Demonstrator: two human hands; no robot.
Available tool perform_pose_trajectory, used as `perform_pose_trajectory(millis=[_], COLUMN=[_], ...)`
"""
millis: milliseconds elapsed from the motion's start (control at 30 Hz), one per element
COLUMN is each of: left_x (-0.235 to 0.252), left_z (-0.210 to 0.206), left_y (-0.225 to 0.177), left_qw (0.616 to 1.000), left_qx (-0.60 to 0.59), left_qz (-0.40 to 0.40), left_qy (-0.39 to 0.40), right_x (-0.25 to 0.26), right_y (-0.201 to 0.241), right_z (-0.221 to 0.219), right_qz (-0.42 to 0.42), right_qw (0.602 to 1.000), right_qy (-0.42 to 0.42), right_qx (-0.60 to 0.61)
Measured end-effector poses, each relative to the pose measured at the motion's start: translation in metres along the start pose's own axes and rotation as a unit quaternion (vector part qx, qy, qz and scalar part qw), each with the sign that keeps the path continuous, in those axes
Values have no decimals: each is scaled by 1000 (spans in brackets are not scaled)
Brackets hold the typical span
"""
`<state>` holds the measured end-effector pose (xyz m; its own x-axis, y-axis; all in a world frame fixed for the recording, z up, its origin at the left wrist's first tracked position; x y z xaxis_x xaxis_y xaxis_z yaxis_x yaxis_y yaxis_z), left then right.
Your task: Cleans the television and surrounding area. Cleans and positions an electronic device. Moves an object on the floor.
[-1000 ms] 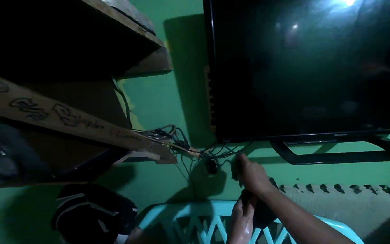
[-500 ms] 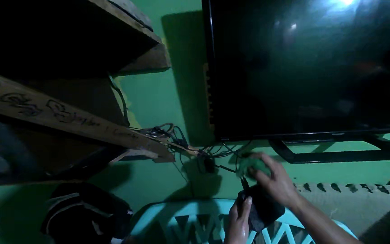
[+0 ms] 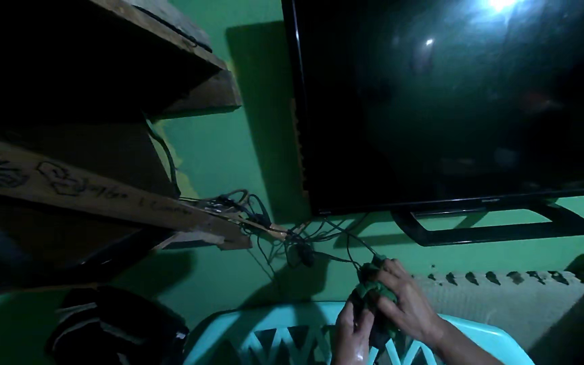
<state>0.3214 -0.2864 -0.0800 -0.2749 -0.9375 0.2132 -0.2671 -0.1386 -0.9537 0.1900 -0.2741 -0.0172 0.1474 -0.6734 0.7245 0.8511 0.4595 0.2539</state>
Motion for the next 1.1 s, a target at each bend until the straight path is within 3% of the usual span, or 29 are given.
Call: perform_pose_trajectory(millis=[133,233,300,367,433,500,667,733,800,900,967,1000,1100], left_x=[-12,-17,-18,-16,-11,-4,10,10,7,7,6,6,-1], left_z=[7,17,23,26,24,23,25,21,17,11,2,-4,-14], left_y=[-6,-12,-14,-12,-6,4,-6,-10,-7,-4,-5,-6,-12], left_qw=[1000,999,998,997,995,990,963,956,937,905,901,906,935], left_qx=[3,-8,-13,-18,-34,-79,-188,-222,-279,-351,-354,-338,-206], left_qz=[-17,-3,15,26,30,26,26,48,86,128,140,140,146], left_qy=[-16,-45,-67,-75,-85,-117,-192,-183,-190,-203,-208,-212,-247], right_x=[-2,-25,-45,-49,-43,-36,-58,-72,-84,-95,-87,-82,-75], right_y=[-32,-71,-90,-85,-64,-48,-15,-2,7,4,3,8,42], right_z=[2,3,-4,-15,-22,-23,-17,-11,-6,-7,-11,-13,-21], right_qz=[-3,-173,-345,-425,-428,-419,-419,-423,-455,-485,-472,-466,-456], right_qw=[998,984,923,842,799,790,827,816,766,661,624,631,715], right_qy=[-20,-51,-95,-113,-48,-15,-60,-96,-122,-175,-219,-227,-194], right_qx=[-67,-14,144,312,420,447,371,382,438,546,583,577,493])
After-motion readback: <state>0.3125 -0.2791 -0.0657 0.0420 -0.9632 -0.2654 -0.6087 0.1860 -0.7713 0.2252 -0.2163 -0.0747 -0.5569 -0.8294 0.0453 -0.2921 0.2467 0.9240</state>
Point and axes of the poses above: each hand's wrist, its own x-axis towards the middle knuckle, its own z-axis out of the back of the hand, y = z × x, the point moved 6 cm from there along x, towards the middle knuckle, and after that the axes turned 13 degrees about -x, right-handed, at the moved point
